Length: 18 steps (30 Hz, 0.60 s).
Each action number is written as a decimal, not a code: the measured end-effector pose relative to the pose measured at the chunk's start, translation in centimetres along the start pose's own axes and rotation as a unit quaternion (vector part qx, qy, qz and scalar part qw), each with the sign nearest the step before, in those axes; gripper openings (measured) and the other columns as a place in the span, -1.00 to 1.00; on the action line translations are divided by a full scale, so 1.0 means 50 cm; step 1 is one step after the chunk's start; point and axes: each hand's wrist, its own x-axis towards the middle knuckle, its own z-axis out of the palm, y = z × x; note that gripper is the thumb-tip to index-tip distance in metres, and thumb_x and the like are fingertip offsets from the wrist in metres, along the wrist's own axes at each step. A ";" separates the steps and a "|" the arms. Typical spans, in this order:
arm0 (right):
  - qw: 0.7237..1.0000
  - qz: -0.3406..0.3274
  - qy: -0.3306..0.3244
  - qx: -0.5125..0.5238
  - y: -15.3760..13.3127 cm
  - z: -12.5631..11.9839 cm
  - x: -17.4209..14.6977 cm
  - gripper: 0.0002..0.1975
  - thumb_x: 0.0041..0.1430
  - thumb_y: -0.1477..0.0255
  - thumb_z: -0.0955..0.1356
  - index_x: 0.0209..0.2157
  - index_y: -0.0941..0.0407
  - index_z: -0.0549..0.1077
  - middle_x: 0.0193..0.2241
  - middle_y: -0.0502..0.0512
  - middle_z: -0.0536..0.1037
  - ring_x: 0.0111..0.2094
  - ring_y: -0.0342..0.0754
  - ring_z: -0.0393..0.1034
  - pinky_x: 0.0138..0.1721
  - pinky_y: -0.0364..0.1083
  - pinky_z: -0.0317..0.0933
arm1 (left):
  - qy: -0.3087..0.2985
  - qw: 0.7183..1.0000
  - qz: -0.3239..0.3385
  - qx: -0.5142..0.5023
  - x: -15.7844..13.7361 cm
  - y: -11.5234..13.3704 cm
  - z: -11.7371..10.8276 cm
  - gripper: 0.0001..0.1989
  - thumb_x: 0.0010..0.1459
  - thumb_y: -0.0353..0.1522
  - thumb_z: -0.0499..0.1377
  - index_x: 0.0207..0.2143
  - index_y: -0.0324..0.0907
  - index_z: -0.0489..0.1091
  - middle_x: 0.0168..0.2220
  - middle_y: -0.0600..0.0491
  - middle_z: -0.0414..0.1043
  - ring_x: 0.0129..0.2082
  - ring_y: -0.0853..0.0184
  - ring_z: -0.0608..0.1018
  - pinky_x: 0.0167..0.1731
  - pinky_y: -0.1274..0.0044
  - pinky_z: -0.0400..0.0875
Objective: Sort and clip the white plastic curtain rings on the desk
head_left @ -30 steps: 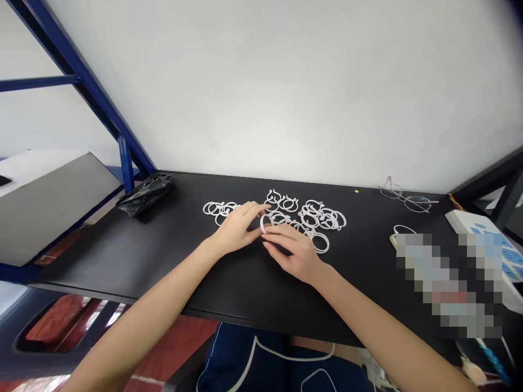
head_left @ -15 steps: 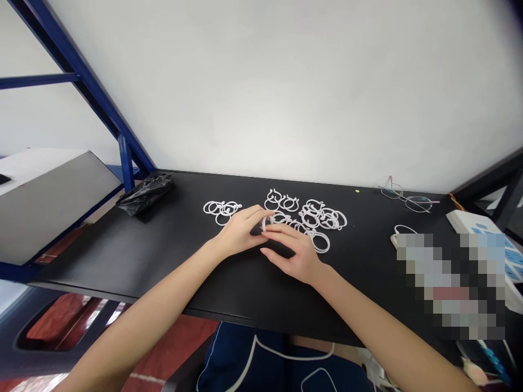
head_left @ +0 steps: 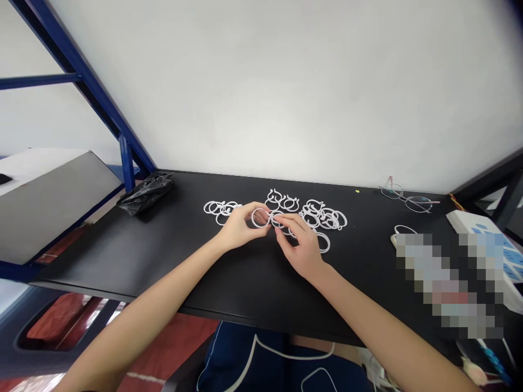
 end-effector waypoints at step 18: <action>0.998 0.038 -0.021 0.049 -0.012 -0.009 0.005 -0.92 0.26 0.49 0.32 -0.30 0.09 0.46 -0.45 0.02 0.49 -0.43 -0.13 0.40 -0.37 -0.12 0.33 | -0.158 0.948 -0.185 -0.207 0.004 0.015 -0.024 -0.66 -0.02 -0.36 0.37 -0.18 -0.24 0.43 -0.43 0.14 0.40 -0.42 0.49 0.45 -0.32 0.61 0.35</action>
